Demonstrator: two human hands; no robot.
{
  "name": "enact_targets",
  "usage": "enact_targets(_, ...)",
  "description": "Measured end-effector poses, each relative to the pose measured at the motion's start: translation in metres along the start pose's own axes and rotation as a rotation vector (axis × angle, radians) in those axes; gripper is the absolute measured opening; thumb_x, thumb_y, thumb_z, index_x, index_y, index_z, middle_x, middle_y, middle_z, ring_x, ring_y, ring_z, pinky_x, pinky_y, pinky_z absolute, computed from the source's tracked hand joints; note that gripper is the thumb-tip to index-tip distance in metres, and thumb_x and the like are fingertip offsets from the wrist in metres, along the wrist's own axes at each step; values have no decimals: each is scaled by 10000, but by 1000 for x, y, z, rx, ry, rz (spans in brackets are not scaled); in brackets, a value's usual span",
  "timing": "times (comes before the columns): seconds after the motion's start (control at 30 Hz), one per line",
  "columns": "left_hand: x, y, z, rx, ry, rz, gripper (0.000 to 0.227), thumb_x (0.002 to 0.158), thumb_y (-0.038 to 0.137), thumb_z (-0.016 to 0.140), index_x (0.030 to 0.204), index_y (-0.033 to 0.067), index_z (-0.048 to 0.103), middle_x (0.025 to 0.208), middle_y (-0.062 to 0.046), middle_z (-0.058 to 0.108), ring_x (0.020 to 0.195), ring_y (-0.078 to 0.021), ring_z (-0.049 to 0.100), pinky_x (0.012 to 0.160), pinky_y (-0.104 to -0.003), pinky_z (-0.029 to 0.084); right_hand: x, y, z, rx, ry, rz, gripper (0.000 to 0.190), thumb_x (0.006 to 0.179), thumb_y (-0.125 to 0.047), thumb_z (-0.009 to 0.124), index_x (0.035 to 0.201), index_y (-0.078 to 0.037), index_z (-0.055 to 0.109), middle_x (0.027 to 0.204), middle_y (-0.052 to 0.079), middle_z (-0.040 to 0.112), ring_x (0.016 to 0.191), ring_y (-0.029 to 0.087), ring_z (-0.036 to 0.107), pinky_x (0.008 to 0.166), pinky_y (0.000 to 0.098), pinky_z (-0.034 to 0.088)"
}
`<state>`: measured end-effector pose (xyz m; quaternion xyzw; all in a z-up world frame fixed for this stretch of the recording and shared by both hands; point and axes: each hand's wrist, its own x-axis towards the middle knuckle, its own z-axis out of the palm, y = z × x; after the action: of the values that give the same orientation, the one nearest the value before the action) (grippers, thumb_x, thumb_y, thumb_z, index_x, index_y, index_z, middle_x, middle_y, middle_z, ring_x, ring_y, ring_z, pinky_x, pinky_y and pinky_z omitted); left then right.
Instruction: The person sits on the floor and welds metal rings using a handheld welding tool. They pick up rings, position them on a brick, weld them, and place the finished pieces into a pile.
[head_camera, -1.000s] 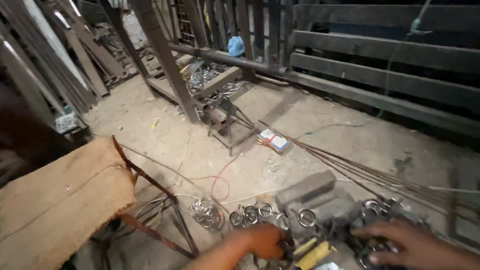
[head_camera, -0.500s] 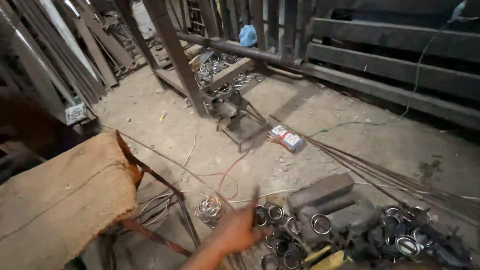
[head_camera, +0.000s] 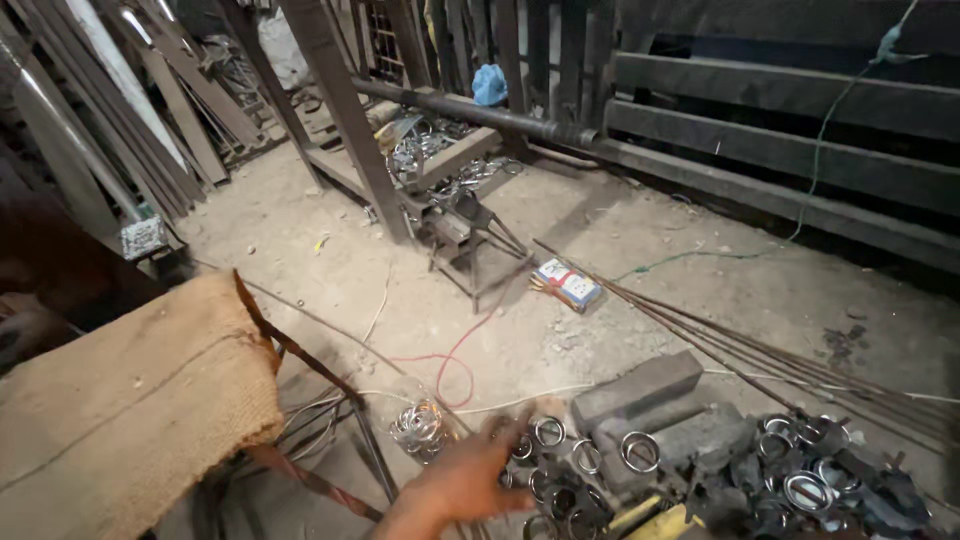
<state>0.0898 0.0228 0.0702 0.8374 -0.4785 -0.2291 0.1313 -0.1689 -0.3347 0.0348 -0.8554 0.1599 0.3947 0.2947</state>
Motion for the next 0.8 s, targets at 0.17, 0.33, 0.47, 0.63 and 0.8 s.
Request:
enact_targets(0.17, 2, -29, 25, 19, -387, -186, 722, 836, 483, 736, 1425, 109, 552, 1320, -211, 654, 1230, -386, 622, 1011, -467, 497, -1, -1, -2, -13, 1, 5, 546, 970, -438, 630, 1505, -385, 539, 1535, -27, 470, 1461, 149, 416, 1229, 373, 351)
enact_targets(0.33, 1, -50, 31, 20, -341, -102, 694, 850, 505, 726, 1379, 85, 564, 1223, -220, 689, 1156, -401, 657, 984, -463, 513, -1, -2, 3, -8, -5, 14, 536, 979, -439, 621, 1507, -389, 542, 1549, -25, 457, 1474, 152, 399, 1241, 376, 335)
enact_targets(0.47, 3, -51, 31, 32, -236, -3, 697, 855, 484, 744, 1393, 83, 555, 1191, -235, 692, 1139, -419, 652, 971, -478, 509, -2, 0, 3, -6, -7, 18, 528, 987, -440, 614, 1509, -392, 544, 1559, -23, 448, 1485, 155, 386, 1250, 379, 322)
enact_targets(0.63, -1, -48, 36, -43, -301, -48, 637, 833, 485, 715, 1345, 129, 587, 1175, -180, 710, 1104, -386, 682, 922, -471, 530, -1, 3, 3, -19, -3, 21, 519, 997, -441, 605, 1511, -396, 548, 1572, -20, 436, 1498, 158, 370, 1261, 382, 305)
enact_targets(0.8, -3, -58, 41, -12, -222, -37, 583, 830, 506, 740, 1255, 119, 639, 1211, -174, 688, 1140, -375, 655, 932, -466, 518, -2, 10, 8, -16, 5, 29, 510, 1007, -442, 596, 1513, -400, 551, 1585, -18, 424, 1511, 161, 353, 1273, 386, 289)
